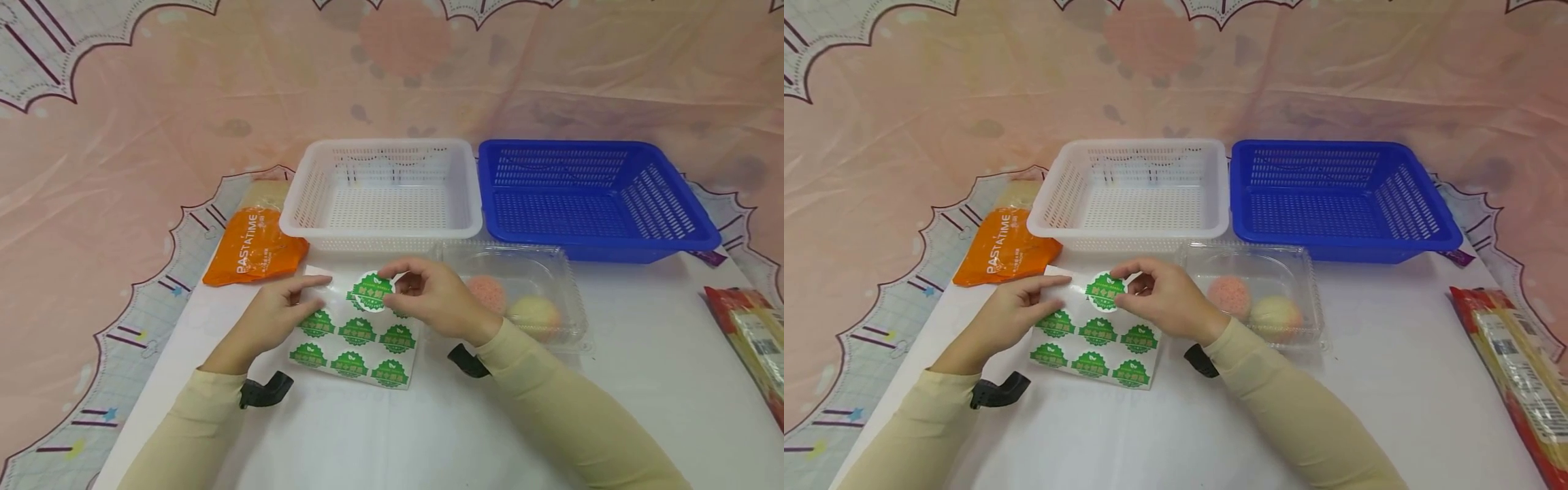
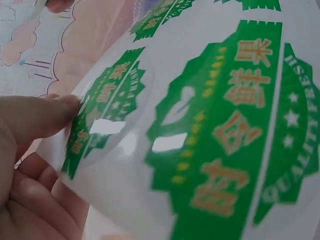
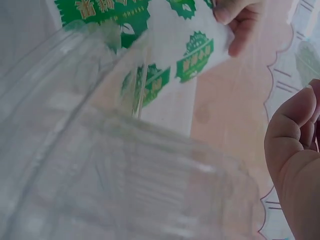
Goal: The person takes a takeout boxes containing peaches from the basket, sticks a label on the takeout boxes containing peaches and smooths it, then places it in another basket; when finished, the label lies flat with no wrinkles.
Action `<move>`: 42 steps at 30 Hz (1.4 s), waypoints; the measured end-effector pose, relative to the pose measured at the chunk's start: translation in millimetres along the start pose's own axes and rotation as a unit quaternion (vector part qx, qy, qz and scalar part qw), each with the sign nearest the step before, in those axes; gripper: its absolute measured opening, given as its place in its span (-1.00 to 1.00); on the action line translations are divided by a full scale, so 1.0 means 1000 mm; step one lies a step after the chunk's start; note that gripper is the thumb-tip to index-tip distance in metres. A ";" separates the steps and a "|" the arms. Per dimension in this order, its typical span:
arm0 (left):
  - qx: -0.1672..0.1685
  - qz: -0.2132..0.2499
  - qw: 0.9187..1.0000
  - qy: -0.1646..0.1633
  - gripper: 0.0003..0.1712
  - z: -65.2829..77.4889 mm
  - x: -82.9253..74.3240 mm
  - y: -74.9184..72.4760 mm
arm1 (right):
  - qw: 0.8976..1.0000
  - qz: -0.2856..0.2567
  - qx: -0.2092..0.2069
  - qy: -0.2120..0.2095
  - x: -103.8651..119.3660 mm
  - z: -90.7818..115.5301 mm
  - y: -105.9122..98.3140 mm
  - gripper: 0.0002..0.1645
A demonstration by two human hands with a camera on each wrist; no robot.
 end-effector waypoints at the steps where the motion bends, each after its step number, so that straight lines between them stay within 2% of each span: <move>1: -0.001 0.001 1.000 -0.005 -0.59 -0.001 0.002 0.000 | 1.000 0.002 -0.001 0.001 0.000 0.000 -0.001 -0.63; 6: 0.002 0.011 0.999 -0.031 -0.61 -0.004 0.012 0.001 | 1.000 0.004 -0.005 0.010 0.000 0.003 -0.006 -0.64; 15: 0.011 0.023 0.998 -0.056 -0.56 -0.007 0.027 0.004 | 1.000 0.003 -0.016 0.005 0.003 0.009 -0.015 -0.65; 27: 0.017 0.011 0.995 -0.100 -0.49 -0.009 0.043 0.006 | 0.999 0.047 -0.026 -0.007 0.001 0.016 -0.033 -0.66; 32: 0.028 0.016 0.994 -0.102 -0.41 -0.011 0.048 0.008 | 0.998 0.059 -0.032 0.000 -0.002 0.019 -0.039 -0.64; 42: 0.041 0.018 0.993 -0.110 -0.41 -0.014 0.051 0.009 | 0.995 0.090 -0.043 0.031 -0.012 0.026 -0.055 -0.63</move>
Point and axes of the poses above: each hand's wrist, its own z-axis away from the middle knuckle, its own y-axis out of the palm, x = y × z, the point moved 4 cm from there along -z, towards the middle knuckle, and after that the axes turned 4 degrees about z, right-handed, at the moved point
